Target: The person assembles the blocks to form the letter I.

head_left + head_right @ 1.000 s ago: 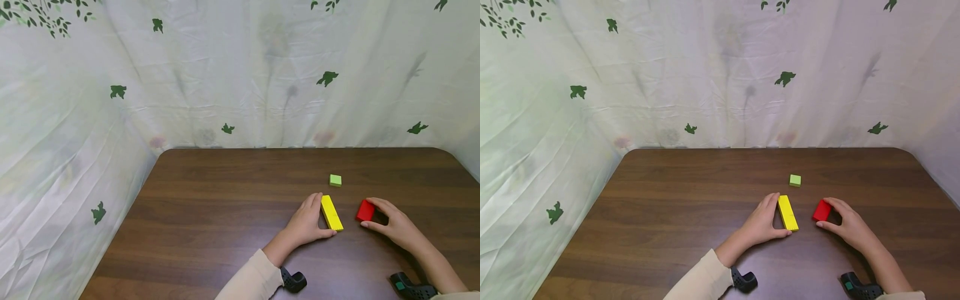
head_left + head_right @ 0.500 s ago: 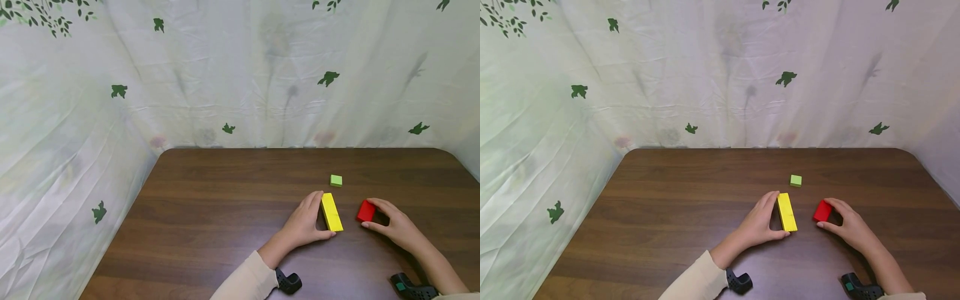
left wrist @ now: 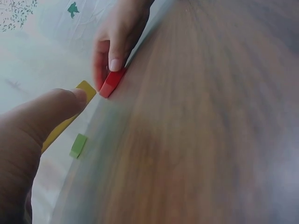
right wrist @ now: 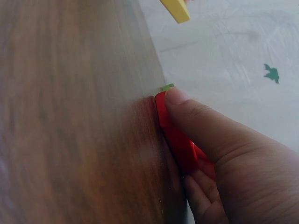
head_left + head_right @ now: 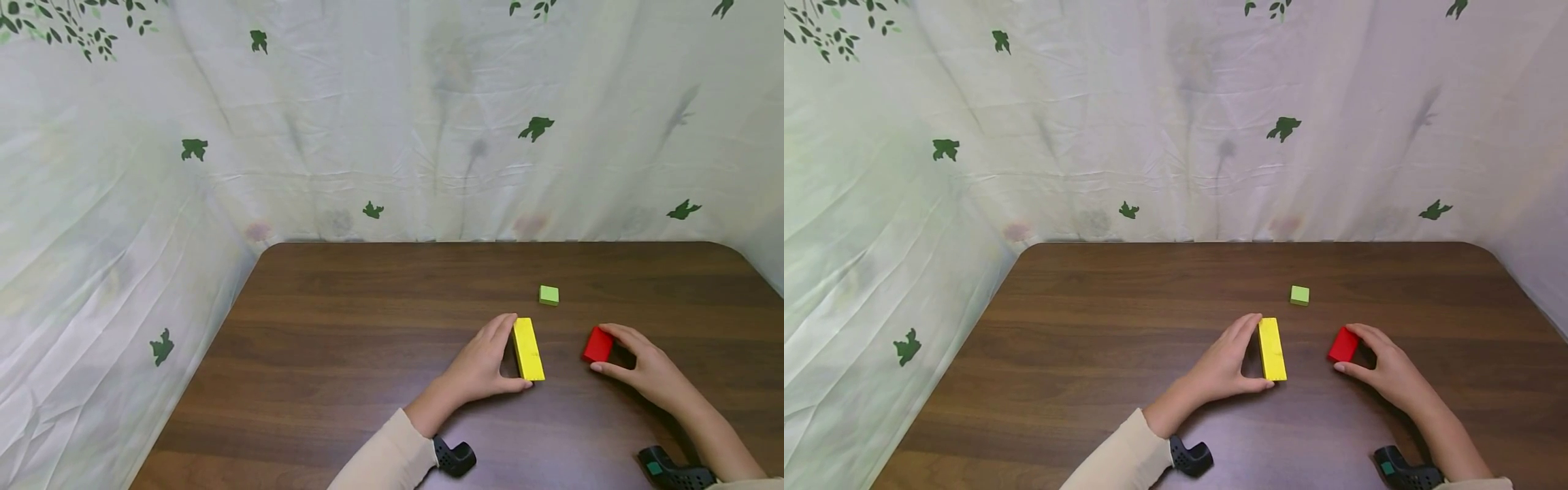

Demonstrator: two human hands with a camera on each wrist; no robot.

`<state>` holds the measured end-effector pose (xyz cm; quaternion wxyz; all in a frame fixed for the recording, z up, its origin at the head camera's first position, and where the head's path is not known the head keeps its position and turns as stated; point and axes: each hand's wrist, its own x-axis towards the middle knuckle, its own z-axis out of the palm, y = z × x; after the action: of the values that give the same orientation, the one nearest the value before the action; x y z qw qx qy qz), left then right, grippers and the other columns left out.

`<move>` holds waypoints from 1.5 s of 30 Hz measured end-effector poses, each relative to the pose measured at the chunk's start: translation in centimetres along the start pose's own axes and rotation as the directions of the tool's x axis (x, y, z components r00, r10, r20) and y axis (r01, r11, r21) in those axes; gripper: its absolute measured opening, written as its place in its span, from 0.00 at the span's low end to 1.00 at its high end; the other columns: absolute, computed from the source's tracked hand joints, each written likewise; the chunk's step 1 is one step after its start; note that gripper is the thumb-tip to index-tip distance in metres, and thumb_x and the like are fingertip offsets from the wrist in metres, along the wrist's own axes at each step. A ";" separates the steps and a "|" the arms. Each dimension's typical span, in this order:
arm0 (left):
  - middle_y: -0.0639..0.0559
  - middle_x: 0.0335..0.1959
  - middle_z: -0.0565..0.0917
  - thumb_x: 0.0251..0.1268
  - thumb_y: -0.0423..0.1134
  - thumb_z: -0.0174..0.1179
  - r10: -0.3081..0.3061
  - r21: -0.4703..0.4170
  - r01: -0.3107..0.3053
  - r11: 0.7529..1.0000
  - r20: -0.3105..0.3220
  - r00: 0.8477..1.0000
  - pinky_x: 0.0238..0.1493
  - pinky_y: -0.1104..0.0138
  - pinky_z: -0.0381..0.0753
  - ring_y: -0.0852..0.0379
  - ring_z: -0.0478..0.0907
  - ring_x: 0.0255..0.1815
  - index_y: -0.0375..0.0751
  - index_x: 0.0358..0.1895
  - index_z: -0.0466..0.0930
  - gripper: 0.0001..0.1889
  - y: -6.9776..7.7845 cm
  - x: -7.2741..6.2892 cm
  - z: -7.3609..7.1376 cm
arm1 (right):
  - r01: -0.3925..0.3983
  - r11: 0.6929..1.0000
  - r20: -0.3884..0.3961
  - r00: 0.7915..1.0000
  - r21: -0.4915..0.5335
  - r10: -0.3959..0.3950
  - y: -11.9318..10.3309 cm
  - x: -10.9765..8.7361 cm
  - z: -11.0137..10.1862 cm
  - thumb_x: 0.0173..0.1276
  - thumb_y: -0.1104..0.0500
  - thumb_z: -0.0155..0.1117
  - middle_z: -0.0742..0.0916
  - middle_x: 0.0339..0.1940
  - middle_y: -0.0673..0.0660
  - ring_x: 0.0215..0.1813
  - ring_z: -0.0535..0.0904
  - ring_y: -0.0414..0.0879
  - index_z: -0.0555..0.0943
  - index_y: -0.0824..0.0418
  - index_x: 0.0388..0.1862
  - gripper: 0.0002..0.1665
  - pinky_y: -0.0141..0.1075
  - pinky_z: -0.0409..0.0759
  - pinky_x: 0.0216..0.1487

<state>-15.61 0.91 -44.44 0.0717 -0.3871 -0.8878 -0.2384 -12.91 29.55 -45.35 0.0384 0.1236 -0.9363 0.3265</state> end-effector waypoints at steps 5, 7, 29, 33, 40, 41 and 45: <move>0.47 0.65 0.58 0.43 0.58 0.66 0.002 -0.009 -0.002 1.000 0.025 1.000 0.63 0.72 0.50 0.57 0.54 0.66 0.34 0.67 0.48 0.52 -0.5 -0.5 -0.4 | 0.004 1.000 -0.002 1.000 0.006 -0.004 0.0 0.0 0.0 0.52 0.51 0.70 0.67 0.57 0.72 0.55 0.62 0.70 0.63 0.71 0.60 0.43 0.63 0.63 0.44; 0.47 0.65 0.58 0.43 0.58 0.65 0.003 -0.006 -0.003 1.000 0.031 1.000 0.63 0.72 0.51 0.57 0.55 0.65 0.35 0.67 0.49 0.52 -0.8 -0.7 -0.5 | 0.002 1.000 0.000 1.000 0.007 -0.002 0.0 0.0 0.0 0.52 0.51 0.70 0.67 0.57 0.72 0.55 0.61 0.71 0.63 0.71 0.60 0.43 0.63 0.63 0.44; 0.46 0.65 0.59 0.44 0.55 0.67 -0.030 -0.049 0.035 0.998 0.095 0.995 0.62 0.69 0.55 0.55 0.55 0.65 0.34 0.67 0.49 0.51 -3.0 -3.0 -1.5 | 0.009 1.000 -0.001 1.000 0.016 -0.009 0.0 0.0 0.0 0.52 0.52 0.70 0.67 0.57 0.72 0.55 0.62 0.70 0.64 0.71 0.60 0.43 0.63 0.63 0.43; 0.46 0.65 0.58 0.44 0.55 0.67 -0.044 -0.057 0.050 0.997 0.111 0.993 0.62 0.69 0.55 0.55 0.55 0.66 0.34 0.68 0.49 0.51 -3.3 -3.2 -1.6 | 0.011 1.000 -0.001 1.000 0.014 -0.011 0.0 0.0 0.1 0.52 0.52 0.70 0.67 0.57 0.72 0.55 0.62 0.70 0.64 0.71 0.60 0.43 0.63 0.63 0.43; 0.47 0.66 0.58 0.44 0.56 0.66 -0.059 -0.081 0.070 0.994 0.128 0.990 0.62 0.68 0.56 0.55 0.54 0.66 0.35 0.68 0.48 0.51 -3.9 -3.6 -1.7 | 0.011 1.000 -0.004 1.000 0.020 -0.011 -0.1 -0.1 0.1 0.52 0.52 0.70 0.68 0.56 0.71 0.55 0.62 0.69 0.64 0.71 0.60 0.42 0.63 0.64 0.44; 0.47 0.66 0.58 0.44 0.55 0.66 -0.061 -0.084 0.072 0.994 0.129 0.990 0.62 0.68 0.56 0.56 0.54 0.66 0.35 0.68 0.49 0.51 -4.0 -3.7 -1.7 | 0.011 1.000 -0.005 1.000 0.019 -0.011 -0.1 -0.1 0.1 0.52 0.52 0.70 0.68 0.56 0.71 0.55 0.62 0.69 0.64 0.71 0.60 0.42 0.62 0.64 0.44; 0.47 0.65 0.59 0.44 0.55 0.67 -0.065 -0.091 0.077 0.993 0.135 0.989 0.62 0.68 0.56 0.55 0.55 0.65 0.35 0.68 0.49 0.51 -4.3 -3.8 -1.7 | 0.011 1.000 -0.005 1.000 0.017 -0.010 -0.1 0.0 0.0 0.52 0.52 0.70 0.68 0.57 0.71 0.55 0.63 0.69 0.64 0.70 0.60 0.42 0.62 0.64 0.44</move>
<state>-16.17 -4.95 -45.70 -0.0144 -0.3731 -0.8913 -0.2572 -12.85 29.47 -45.34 0.0414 0.1280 -0.9328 0.3343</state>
